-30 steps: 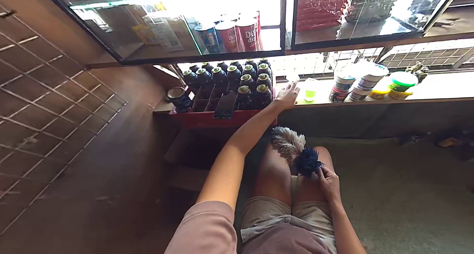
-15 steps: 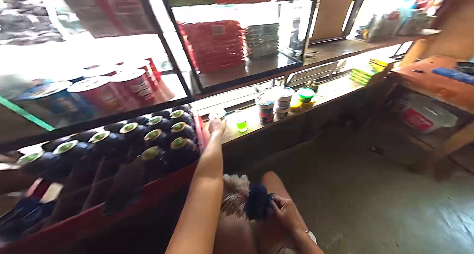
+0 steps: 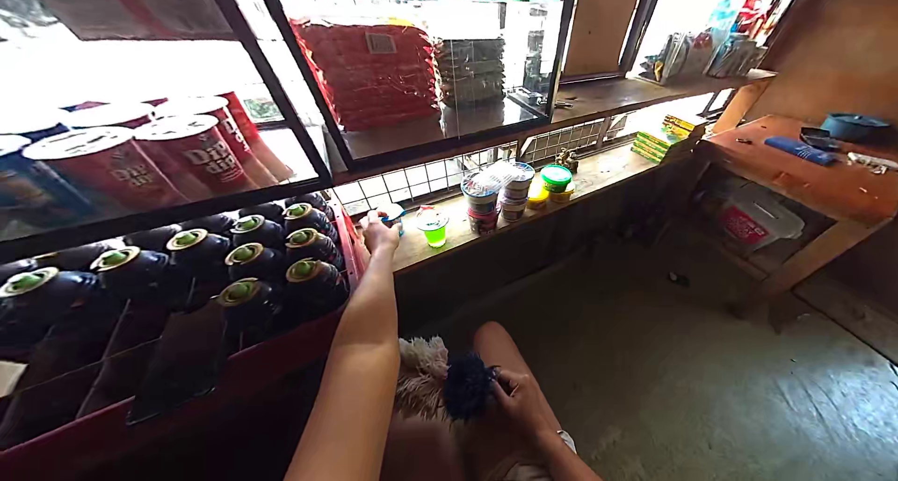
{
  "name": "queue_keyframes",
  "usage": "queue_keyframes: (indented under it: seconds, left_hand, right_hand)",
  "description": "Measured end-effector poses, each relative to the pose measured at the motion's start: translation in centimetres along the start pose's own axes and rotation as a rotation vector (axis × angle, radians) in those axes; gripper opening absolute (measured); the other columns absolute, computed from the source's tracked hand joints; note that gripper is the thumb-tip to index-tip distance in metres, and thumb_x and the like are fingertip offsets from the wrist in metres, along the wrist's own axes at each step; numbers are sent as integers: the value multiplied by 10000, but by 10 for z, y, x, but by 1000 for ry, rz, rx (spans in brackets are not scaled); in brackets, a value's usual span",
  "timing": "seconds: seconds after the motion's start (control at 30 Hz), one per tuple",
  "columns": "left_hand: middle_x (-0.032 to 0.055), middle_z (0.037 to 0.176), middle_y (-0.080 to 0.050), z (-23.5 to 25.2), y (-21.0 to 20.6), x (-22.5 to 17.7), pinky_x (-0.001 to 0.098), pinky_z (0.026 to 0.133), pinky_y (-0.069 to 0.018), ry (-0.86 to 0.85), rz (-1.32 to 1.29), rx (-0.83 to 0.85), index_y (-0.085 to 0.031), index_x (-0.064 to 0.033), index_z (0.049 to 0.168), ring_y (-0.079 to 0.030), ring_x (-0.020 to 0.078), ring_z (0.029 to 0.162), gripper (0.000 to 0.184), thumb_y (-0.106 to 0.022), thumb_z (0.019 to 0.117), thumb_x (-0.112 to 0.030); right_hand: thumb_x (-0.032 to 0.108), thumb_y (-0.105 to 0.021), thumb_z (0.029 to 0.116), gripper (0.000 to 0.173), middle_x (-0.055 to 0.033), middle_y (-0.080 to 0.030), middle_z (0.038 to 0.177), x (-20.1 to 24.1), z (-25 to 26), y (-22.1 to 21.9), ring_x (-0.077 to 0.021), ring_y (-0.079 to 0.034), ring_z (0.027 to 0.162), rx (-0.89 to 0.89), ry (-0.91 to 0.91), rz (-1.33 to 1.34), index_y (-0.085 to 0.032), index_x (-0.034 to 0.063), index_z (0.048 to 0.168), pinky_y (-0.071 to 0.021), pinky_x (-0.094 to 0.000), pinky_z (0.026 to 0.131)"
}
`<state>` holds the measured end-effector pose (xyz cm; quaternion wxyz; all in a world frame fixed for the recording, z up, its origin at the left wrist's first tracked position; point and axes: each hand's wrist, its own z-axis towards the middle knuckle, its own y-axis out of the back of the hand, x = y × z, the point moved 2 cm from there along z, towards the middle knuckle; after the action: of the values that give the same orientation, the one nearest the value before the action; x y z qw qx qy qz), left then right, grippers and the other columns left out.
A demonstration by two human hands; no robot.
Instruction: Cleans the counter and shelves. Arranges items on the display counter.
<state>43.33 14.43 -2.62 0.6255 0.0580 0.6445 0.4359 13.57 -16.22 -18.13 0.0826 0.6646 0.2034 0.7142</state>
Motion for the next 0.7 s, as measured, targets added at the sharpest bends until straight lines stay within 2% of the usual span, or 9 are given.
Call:
queue_keyframes:
  seconds: [0.07,0.13,0.2,0.3,0.43,0.57,0.7]
  left_hand:
    - [307,1538,-387,3,-1,-1,663,1045,-426,-11,35,13,-550,-16,1392,-473,512,1338,575,-781,884,-153]
    - [272,1611,-294,6,-3,-4,667,1056,-409,-2,35,25,-459,-88,1508,-438,509,1370,695,-772,895,-183]
    - [262,1627,-274,11,-6,-5,673,1068,-399,-2,40,58,-421,-122,1547,-419,498,1397,718,-751,914,-199]
    - [246,1614,-321,16,-14,-1,665,1085,-391,3,13,59,-515,-119,1482,-416,468,1415,618,-754,917,-194]
    - [249,1491,-488,10,-20,0,634,1068,-419,22,-127,-93,-596,-51,1378,-493,442,1352,523,-774,892,-128]
    - [241,1401,-572,4,-20,1,560,1085,-426,29,-207,-203,-657,-34,1292,-546,396,1305,455,-799,873,-141]
    - [239,1418,-529,-15,-12,-9,470,1100,-424,47,-284,-402,-666,-37,1273,-515,367,1320,432,-791,882,-171]
  right_hand:
    - [311,-606,985,313,-46,-665,705,3,-1,0,-139,-623,649,-1,1,-3,-740,46,885,-517,-405,653]
    - [308,-607,987,305,-43,-679,718,5,-2,2,-135,-634,657,12,-12,-11,-749,51,907,-528,-404,664]
    - [301,-607,981,300,-38,-661,697,2,-2,0,-127,-615,634,4,-4,-8,-744,49,894,-516,-394,642]
    - [272,-611,986,291,-63,-695,738,1,0,0,-138,-653,678,-6,10,-21,-753,29,913,-539,-395,682]
    - [267,-608,987,287,-69,-695,749,-1,3,0,-143,-652,694,-4,7,-22,-747,28,910,-534,-392,693]
    - [289,-606,989,302,-67,-694,747,-5,4,-4,-145,-654,690,3,10,-24,-745,35,904,-534,-401,692]
    - [277,-604,983,293,-59,-694,746,-5,4,-3,-126,-651,690,-11,17,-1,-744,33,901,-534,-380,686]
